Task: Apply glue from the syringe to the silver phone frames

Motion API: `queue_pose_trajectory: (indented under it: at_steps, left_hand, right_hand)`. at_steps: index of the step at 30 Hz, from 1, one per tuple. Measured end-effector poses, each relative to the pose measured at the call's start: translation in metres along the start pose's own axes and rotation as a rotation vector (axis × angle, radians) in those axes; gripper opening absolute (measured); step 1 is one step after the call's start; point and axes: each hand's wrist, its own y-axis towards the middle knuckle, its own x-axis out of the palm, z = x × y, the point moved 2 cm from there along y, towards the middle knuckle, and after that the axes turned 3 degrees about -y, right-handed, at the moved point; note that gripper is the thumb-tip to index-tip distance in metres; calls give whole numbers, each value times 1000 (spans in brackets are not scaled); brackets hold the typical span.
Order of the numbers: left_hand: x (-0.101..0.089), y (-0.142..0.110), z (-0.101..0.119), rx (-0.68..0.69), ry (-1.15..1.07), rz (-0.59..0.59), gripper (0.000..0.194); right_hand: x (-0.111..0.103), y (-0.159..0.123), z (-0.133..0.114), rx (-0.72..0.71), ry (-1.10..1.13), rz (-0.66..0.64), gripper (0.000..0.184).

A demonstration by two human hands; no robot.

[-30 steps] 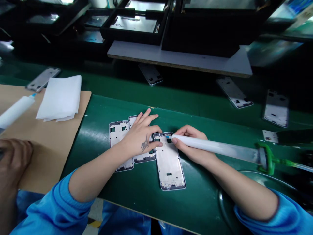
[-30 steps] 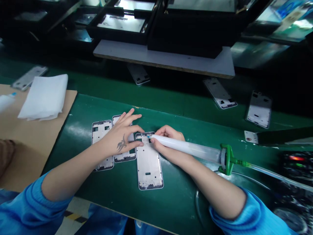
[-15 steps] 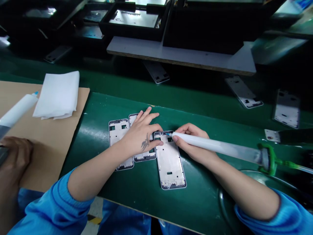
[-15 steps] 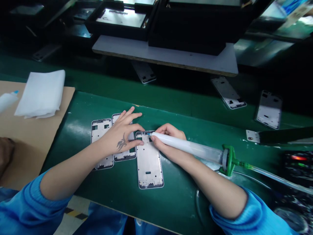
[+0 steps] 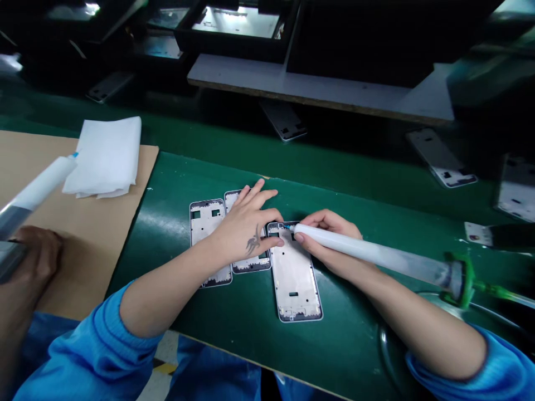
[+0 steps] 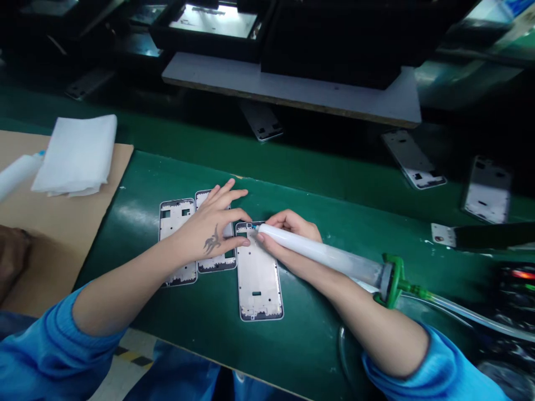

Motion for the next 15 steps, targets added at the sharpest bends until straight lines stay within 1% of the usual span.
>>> queue_pose_trajectory:
  at_steps: [8,12,15]
  left_hand:
    - [1,0,0,-6,17,-7,38]
    - [1,0,-1,-19,35,-3,39]
    - [1,0,-3,0,41,2,38]
  right_hand:
    - [-3,1,2,16,-6,51,29]
    - [-3,2,4,-7,10,47,29]
    - [-2,3,6,-33,15,79,28]
